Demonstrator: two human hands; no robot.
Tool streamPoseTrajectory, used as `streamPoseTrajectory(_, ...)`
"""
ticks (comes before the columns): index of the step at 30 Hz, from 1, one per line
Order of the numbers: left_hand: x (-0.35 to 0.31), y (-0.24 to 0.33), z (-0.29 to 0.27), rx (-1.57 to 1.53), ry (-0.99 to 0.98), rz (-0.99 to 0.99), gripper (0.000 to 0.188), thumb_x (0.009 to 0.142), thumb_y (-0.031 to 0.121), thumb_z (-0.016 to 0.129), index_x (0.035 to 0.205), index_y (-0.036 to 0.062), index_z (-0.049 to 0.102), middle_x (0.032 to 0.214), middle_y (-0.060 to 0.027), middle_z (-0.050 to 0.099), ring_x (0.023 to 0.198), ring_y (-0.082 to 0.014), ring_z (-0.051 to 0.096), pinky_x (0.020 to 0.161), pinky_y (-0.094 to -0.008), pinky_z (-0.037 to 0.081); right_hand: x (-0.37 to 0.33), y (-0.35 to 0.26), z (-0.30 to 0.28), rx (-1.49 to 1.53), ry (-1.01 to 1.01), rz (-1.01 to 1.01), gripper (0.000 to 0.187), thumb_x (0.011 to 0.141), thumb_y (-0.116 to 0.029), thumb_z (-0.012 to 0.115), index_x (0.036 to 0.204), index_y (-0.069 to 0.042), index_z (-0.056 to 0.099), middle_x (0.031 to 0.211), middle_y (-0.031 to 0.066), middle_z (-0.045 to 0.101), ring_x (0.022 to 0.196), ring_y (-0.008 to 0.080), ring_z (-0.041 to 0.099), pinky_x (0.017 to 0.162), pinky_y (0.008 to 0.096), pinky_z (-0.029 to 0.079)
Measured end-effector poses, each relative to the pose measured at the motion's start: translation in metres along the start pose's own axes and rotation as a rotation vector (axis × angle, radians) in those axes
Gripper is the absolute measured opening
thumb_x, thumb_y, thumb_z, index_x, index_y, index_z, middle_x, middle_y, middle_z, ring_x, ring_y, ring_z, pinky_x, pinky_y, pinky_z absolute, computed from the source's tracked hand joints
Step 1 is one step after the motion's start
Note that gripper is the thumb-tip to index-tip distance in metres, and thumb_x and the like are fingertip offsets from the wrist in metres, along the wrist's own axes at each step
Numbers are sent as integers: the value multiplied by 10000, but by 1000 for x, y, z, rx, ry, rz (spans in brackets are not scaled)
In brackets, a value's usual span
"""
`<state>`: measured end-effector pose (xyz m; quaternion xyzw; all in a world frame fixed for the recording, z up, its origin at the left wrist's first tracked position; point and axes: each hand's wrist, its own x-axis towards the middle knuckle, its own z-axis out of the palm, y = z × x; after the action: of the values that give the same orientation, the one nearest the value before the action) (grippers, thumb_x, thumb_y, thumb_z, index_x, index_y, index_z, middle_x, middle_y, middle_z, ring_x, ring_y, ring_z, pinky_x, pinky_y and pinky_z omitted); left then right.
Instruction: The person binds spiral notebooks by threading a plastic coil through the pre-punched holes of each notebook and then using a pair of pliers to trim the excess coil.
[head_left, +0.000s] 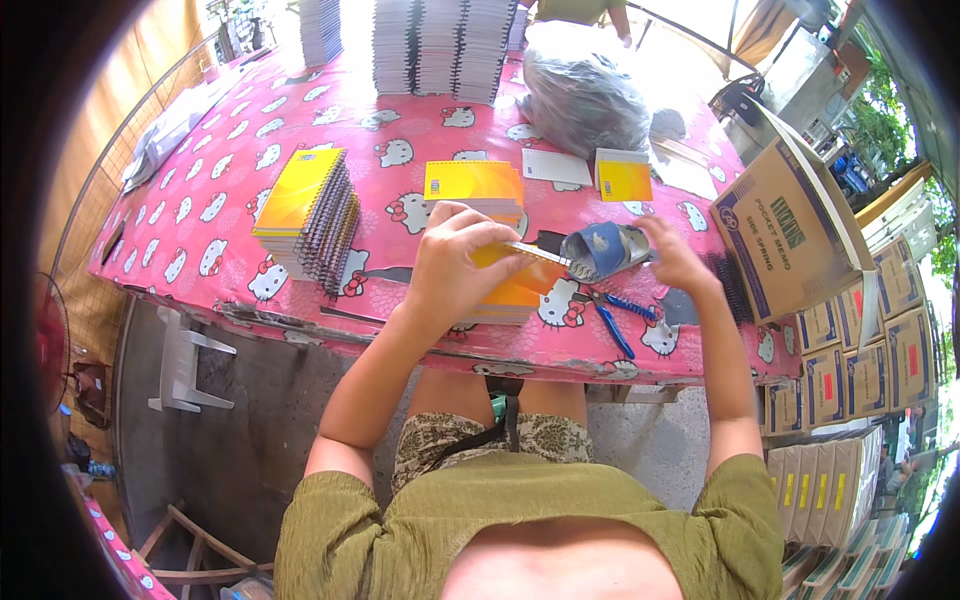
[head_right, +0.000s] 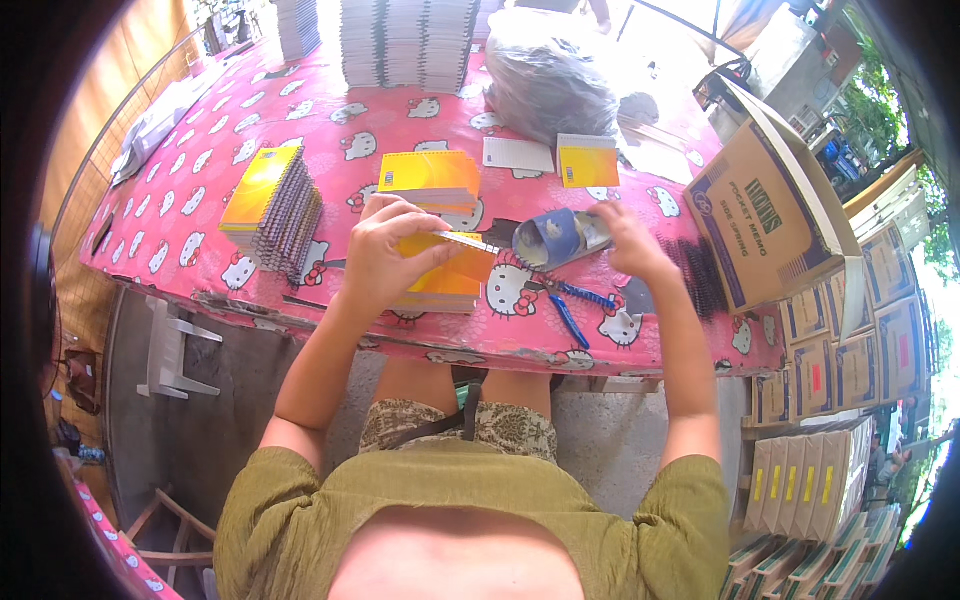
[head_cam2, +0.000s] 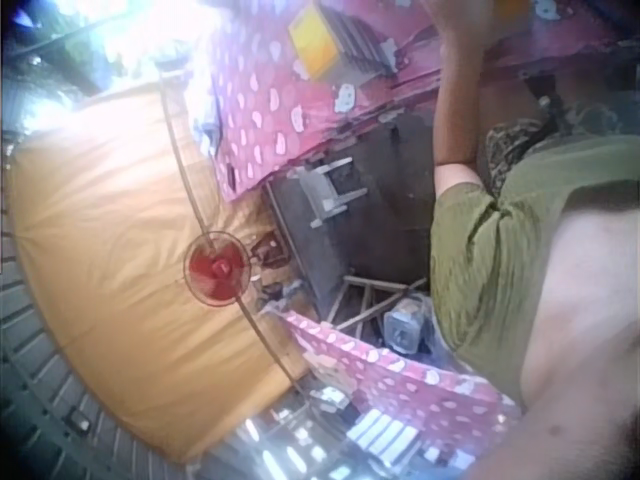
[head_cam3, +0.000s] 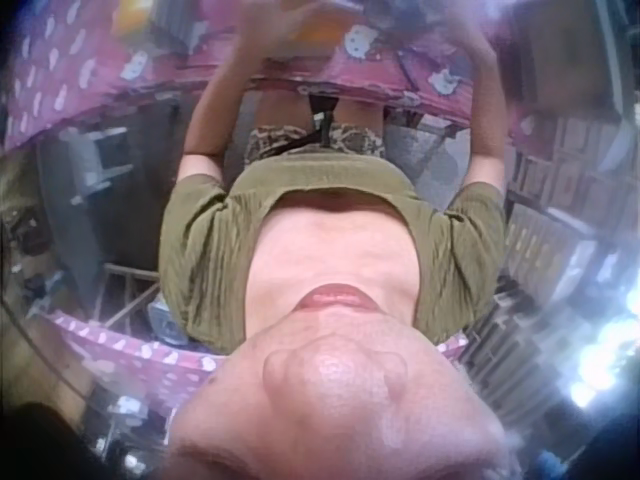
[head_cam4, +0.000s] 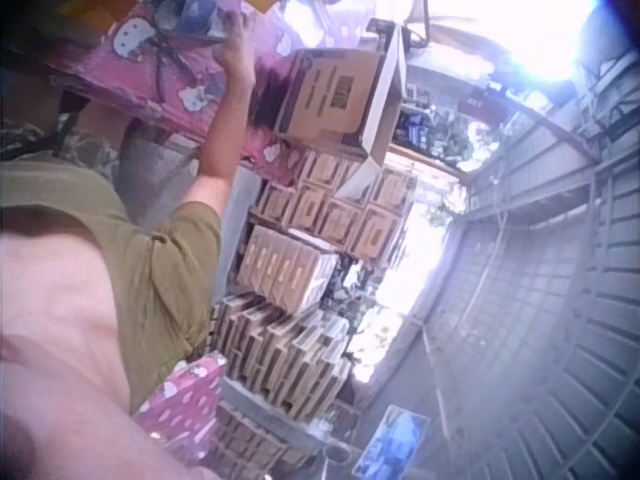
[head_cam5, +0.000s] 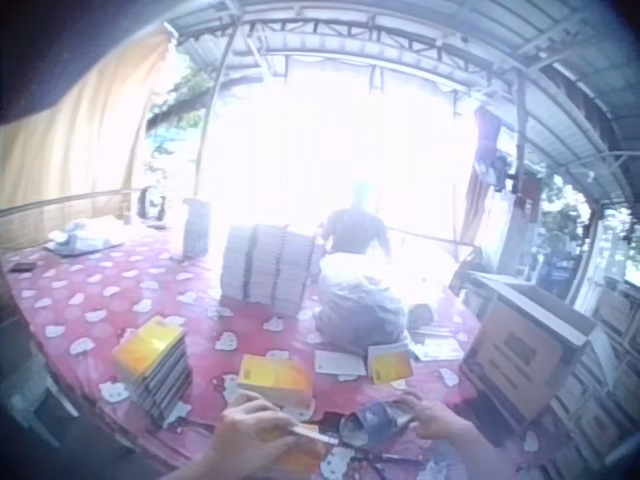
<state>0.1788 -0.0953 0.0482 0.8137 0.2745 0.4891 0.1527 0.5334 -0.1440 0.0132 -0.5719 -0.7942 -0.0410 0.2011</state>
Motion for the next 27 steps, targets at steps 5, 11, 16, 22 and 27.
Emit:
streamPoseTrajectory(5,2,10,10,11,46,-23,330,607,222,850,826,53,670,876,-57,641,934,-235,545,839,-376,449,5,-1,27,-107,-191,292,411,673,-63,651,1059,-16,516,1021,235,620,985,414,580,824,467,480)
streamPoseTrajectory(11,-2,7,13,-7,142,37,337,592,227,856,751,49,618,874,-69,610,970,-262,535,837,-389,447,37,-62,7,1149,270,243,355,687,-109,693,974,4,516,904,238,631,863,355,651,685,423,524)
streamPoseTrajectory(16,0,9,12,10,8,-106,357,598,294,837,770,45,645,832,-79,641,943,-272,553,851,-397,450,54,-76,-8,373,56,186,474,604,-60,744,1046,11,590,931,155,675,787,281,678,712,382,548)
streamPoseTrajectory(22,5,11,5,-79,-44,-162,349,624,254,830,851,52,660,864,-79,642,990,-282,550,868,-387,463,59,-89,-15,481,10,149,404,619,3,672,1014,-16,587,872,92,645,799,185,628,712,345,512)
streamPoseTrajectory(27,-3,2,3,-69,106,-163,372,614,149,843,927,68,660,969,-81,622,1018,-270,557,859,-389,477,60,-107,-18,1511,81,311,304,632,-16,651,919,-17,549,818,154,614,766,204,620,686,350,486)
